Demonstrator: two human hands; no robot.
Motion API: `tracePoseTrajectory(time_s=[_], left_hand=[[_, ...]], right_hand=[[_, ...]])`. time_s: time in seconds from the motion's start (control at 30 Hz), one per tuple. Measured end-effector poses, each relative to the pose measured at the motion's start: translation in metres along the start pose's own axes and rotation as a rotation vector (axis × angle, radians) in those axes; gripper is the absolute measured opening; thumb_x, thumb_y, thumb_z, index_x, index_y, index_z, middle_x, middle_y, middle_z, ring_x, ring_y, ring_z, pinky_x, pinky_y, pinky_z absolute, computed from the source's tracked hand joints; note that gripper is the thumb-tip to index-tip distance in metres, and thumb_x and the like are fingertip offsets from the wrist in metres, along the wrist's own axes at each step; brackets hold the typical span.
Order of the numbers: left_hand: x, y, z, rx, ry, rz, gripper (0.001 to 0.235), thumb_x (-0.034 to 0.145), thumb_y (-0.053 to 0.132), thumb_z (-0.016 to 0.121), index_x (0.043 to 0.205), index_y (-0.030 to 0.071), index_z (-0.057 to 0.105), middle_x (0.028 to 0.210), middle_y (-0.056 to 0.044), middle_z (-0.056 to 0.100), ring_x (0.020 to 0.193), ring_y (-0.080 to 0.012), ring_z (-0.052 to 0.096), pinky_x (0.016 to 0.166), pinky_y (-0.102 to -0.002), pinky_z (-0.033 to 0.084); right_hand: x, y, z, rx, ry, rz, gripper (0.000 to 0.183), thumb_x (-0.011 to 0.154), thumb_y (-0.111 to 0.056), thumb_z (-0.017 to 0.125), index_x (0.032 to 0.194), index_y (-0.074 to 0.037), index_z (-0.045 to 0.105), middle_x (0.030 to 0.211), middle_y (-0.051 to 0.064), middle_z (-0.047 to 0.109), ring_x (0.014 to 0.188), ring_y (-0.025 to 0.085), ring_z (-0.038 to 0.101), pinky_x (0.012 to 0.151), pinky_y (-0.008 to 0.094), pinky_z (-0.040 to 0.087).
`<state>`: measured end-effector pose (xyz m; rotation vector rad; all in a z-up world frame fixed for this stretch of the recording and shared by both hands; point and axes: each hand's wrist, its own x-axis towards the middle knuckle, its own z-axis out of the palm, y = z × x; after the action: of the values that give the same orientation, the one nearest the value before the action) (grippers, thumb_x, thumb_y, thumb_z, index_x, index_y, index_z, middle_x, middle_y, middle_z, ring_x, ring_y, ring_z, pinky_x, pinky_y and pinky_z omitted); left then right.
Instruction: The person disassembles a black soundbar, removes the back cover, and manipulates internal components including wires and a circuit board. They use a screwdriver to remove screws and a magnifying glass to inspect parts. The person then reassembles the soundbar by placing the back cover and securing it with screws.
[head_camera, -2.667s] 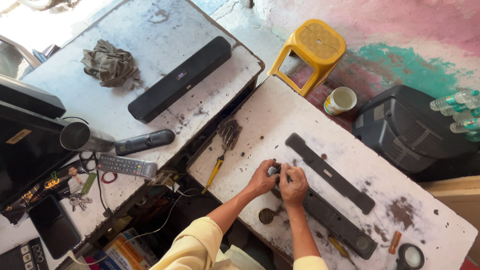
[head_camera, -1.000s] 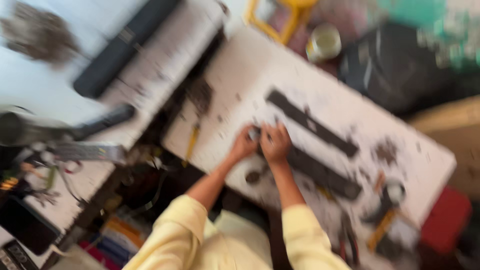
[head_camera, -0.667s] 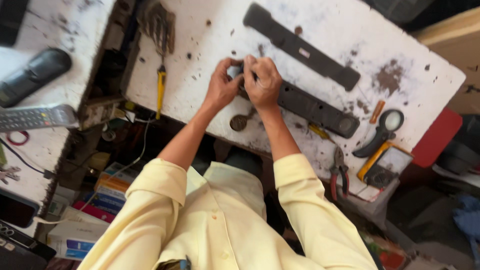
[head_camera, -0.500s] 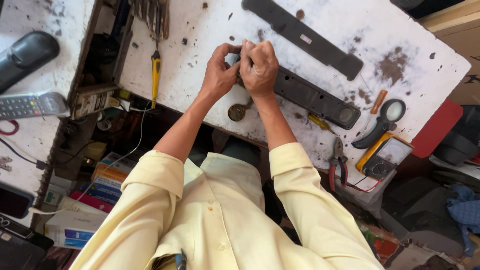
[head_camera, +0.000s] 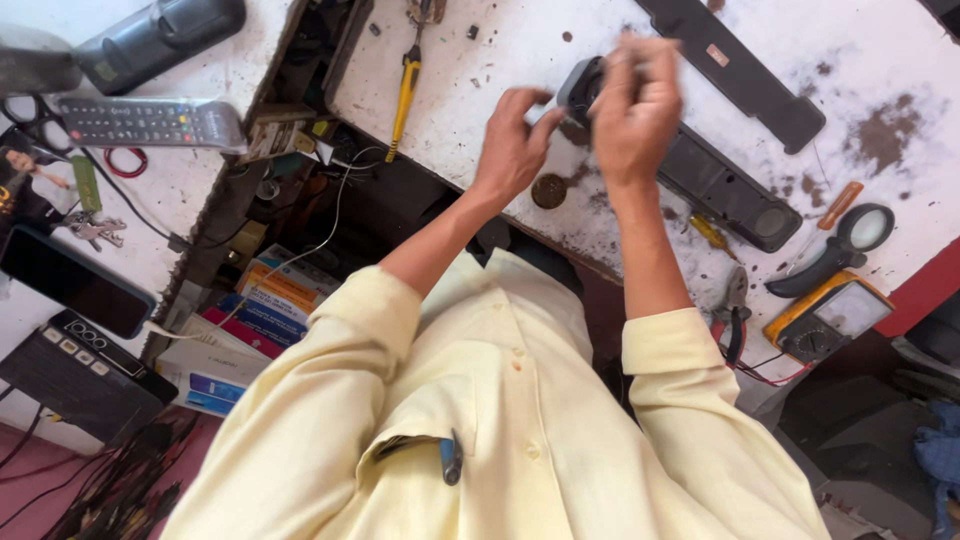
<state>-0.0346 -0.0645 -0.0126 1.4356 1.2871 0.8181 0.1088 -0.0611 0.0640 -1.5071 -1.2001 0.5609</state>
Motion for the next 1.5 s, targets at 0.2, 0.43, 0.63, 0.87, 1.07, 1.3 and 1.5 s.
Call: tracePoseTrajectory(time_s=[0.2, 0.43, 0.63, 0.87, 1.07, 1.3, 1.5], left_hand=[[-0.055, -0.008, -0.076, 0.096, 0.103, -0.133, 0.009, 0.092, 0.009, 0.071, 0.098, 0.003, 0.074, 0.09, -0.01, 0.072, 0.063, -0.0149, 0.061, 0.063, -0.031, 0.052], [-0.06, -0.005, -0.108, -0.016, 0.07, -0.29, 0.01, 0.096, 0.01, 0.069, 0.1, 0.001, 0.072, 0.073, -0.005, 0.068, 0.056, -0.0086, 0.064, 0.054, -0.027, 0.049], [-0.057, -0.009, -0.101, -0.035, -0.02, -0.28, 0.009, 0.099, 0.008, 0.069, 0.105, 0.001, 0.071, 0.065, -0.002, 0.063, 0.057, -0.0069, 0.062, 0.053, -0.024, 0.047], [-0.051, 0.0, -0.075, 0.019, -0.198, -0.151, 0.006, 0.105, 0.004, 0.068, 0.109, -0.001, 0.068, 0.072, -0.001, 0.063, 0.062, -0.0065, 0.06, 0.057, -0.023, 0.046], [-0.046, 0.035, -0.022, 0.149, -0.348, 0.17, 0.004, 0.106, 0.0, 0.069, 0.109, -0.003, 0.067, 0.096, -0.008, 0.063, 0.069, -0.0112, 0.058, 0.059, -0.027, 0.045], [-0.053, 0.077, 0.053, 0.058, -0.479, 0.296, 0.005, 0.102, -0.004, 0.07, 0.106, -0.001, 0.068, 0.097, -0.009, 0.062, 0.066, -0.0116, 0.055, 0.058, -0.026, 0.043], [-0.062, 0.09, 0.085, 0.084, -0.519, 0.319, 0.005, 0.101, -0.004, 0.071, 0.105, -0.001, 0.07, 0.096, -0.008, 0.064, 0.063, -0.0105, 0.052, 0.057, -0.026, 0.042]], right_hand=[[-0.022, 0.024, 0.075, -0.316, -0.254, 0.04, 0.018, 0.096, -0.017, 0.074, 0.1, 0.0, 0.075, 0.093, 0.017, 0.075, 0.08, 0.025, 0.074, 0.072, 0.039, 0.061], [-0.016, 0.059, 0.127, -0.54, -0.238, 0.256, 0.024, 0.093, -0.019, 0.07, 0.079, 0.001, 0.069, 0.087, 0.021, 0.068, 0.074, 0.035, 0.068, 0.069, 0.045, 0.055], [-0.007, 0.062, 0.138, -0.534, -0.16, 0.274, 0.015, 0.084, -0.015, 0.065, 0.081, 0.0, 0.067, 0.088, 0.022, 0.066, 0.083, 0.04, 0.067, 0.077, 0.051, 0.054], [-0.069, 0.047, -0.002, -0.15, -0.011, 0.057, 0.01, 0.1, -0.015, 0.066, 0.096, -0.005, 0.067, 0.092, 0.011, 0.068, 0.086, 0.021, 0.069, 0.077, 0.038, 0.058], [-0.144, 0.083, -0.209, -0.313, 0.567, 0.683, 0.015, 0.102, -0.021, 0.065, 0.106, -0.008, 0.07, 0.099, 0.007, 0.072, 0.056, 0.008, 0.067, 0.042, 0.024, 0.055], [-0.181, 0.104, -0.26, -0.482, 0.546, 0.345, 0.006, 0.1, -0.004, 0.07, 0.103, 0.001, 0.068, 0.1, 0.01, 0.068, 0.076, 0.015, 0.069, 0.066, 0.03, 0.058], [-0.176, 0.101, -0.268, -0.528, 0.48, 0.32, 0.007, 0.098, -0.002, 0.071, 0.104, 0.001, 0.069, 0.101, 0.009, 0.066, 0.082, 0.016, 0.069, 0.074, 0.03, 0.058]])
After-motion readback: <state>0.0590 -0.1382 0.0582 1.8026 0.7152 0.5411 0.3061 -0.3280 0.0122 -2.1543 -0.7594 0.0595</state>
